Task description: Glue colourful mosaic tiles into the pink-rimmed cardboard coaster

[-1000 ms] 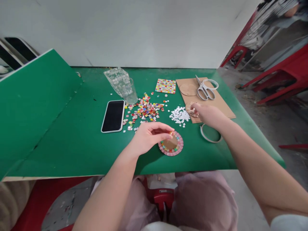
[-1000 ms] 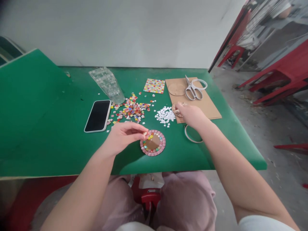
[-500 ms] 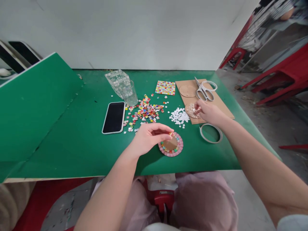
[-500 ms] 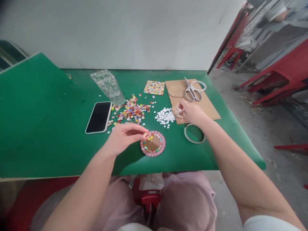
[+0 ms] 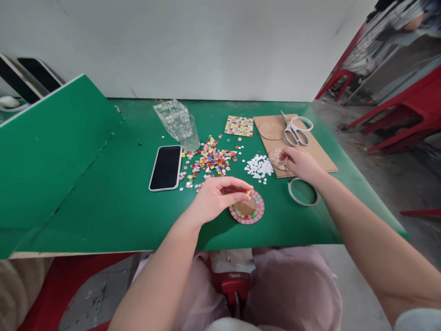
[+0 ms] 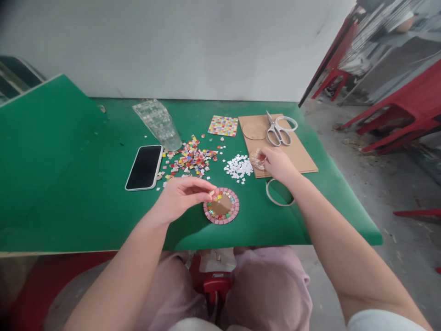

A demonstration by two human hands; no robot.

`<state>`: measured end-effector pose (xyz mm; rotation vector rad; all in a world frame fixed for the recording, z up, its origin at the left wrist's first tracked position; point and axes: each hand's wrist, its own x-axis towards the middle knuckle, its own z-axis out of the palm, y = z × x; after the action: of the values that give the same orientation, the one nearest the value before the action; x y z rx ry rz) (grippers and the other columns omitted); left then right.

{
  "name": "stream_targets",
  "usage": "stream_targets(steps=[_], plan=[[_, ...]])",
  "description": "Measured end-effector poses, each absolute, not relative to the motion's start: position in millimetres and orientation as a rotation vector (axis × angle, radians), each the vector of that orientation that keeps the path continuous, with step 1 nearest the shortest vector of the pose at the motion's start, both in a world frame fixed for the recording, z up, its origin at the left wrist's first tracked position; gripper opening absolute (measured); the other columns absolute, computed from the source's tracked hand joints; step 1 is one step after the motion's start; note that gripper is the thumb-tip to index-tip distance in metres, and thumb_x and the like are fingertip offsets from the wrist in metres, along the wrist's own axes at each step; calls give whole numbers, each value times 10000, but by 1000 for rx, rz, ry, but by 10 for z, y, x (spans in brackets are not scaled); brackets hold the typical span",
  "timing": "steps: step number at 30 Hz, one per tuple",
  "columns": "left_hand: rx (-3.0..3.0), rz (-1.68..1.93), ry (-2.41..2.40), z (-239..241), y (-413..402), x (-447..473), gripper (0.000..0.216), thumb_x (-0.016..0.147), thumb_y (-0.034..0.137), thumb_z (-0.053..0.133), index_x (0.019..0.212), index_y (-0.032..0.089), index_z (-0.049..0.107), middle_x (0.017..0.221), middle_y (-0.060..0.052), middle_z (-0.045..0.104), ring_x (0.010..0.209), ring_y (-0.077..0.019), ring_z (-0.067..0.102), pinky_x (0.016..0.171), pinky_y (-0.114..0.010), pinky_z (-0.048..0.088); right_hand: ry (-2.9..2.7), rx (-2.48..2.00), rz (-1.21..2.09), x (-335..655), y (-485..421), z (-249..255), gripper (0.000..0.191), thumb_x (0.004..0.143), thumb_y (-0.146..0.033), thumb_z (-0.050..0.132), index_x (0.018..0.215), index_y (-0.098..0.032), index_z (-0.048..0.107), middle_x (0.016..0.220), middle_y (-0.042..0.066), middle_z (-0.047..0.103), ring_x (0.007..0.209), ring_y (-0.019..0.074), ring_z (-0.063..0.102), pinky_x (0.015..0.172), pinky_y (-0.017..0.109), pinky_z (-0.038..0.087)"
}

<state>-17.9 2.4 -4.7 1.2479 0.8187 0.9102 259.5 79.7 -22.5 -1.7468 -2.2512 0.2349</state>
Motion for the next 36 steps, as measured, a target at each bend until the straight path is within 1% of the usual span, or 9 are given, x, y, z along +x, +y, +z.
stream_targets(steps=[4,6,9,12,16,19,26,31,36], plan=[[1245,956,812,-61,34,-186,157,656,208,759,810,208,728,744,-2,734,695,-114,688,672,-180,548,-2158,-1743,170,2627,647,-190,153,712,-119,413,781,-189,531,826,64,586,726,176,536,647,275,385],[1232,990,812,-69,39,-189,213,658,213,759,868,219,725,764,-4,734,713,-123,693,686,-195,554,-2104,-1863,199,2642,468,-177,132,745,-174,441,833,-206,534,756,33,583,654,166,534,610,270,379],[1214,1032,810,-76,39,-185,277,669,219,750,944,232,714,803,-13,737,751,-139,698,707,-221,564,-2086,-2035,308,2630,129,-202,192,819,-341,463,975,-239,512,623,-23,554,550,160,516,557,267,363],[1219,1062,816,-80,36,-171,206,678,216,741,883,211,728,819,-31,741,768,-152,698,711,-240,570,-2078,-2084,312,2585,-161,-295,307,807,-457,507,1005,-223,518,627,-14,560,569,173,536,534,267,363],[1218,1099,802,-80,37,-160,158,662,209,750,815,179,725,779,-44,738,739,-166,696,683,-266,578,-2010,-2109,164,2536,-364,-407,241,818,-346,496,998,-215,588,700,17,608,660,190,575,575,280,389],[1192,1122,784,-70,37,-163,149,657,201,754,798,173,716,756,-40,735,724,-163,696,655,-255,576,-1899,-2174,183,2523,-431,-365,220,809,-295,492,961,-228,636,726,11,623,657,176,576,586,283,396],[1142,1206,758,-34,29,-165,152,654,187,759,795,188,704,794,-26,739,740,-157,703,625,-220,575,-1528,-1992,363,2270,-354,270,244,781,-357,566,953,-247,699,687,-6,642,549,124,531,544,268,397],[1160,1286,854,-16,32,-194,176,663,227,756,827,189,703,802,-32,741,753,-170,707,607,-217,577,-1630,-1582,407,1824,-150,700,189,813,-335,573,899,-253,720,827,5,694,730,145,603,620,259,441],[1231,1413,917,28,4,-223,170,655,206,762,818,201,710,765,-14,738,732,-153,704,628,-210,575,-1839,-1443,635,1611,-27,576,182,841,-262,543,892,-237,716,857,14,680,798,152,610,686,279,460]])
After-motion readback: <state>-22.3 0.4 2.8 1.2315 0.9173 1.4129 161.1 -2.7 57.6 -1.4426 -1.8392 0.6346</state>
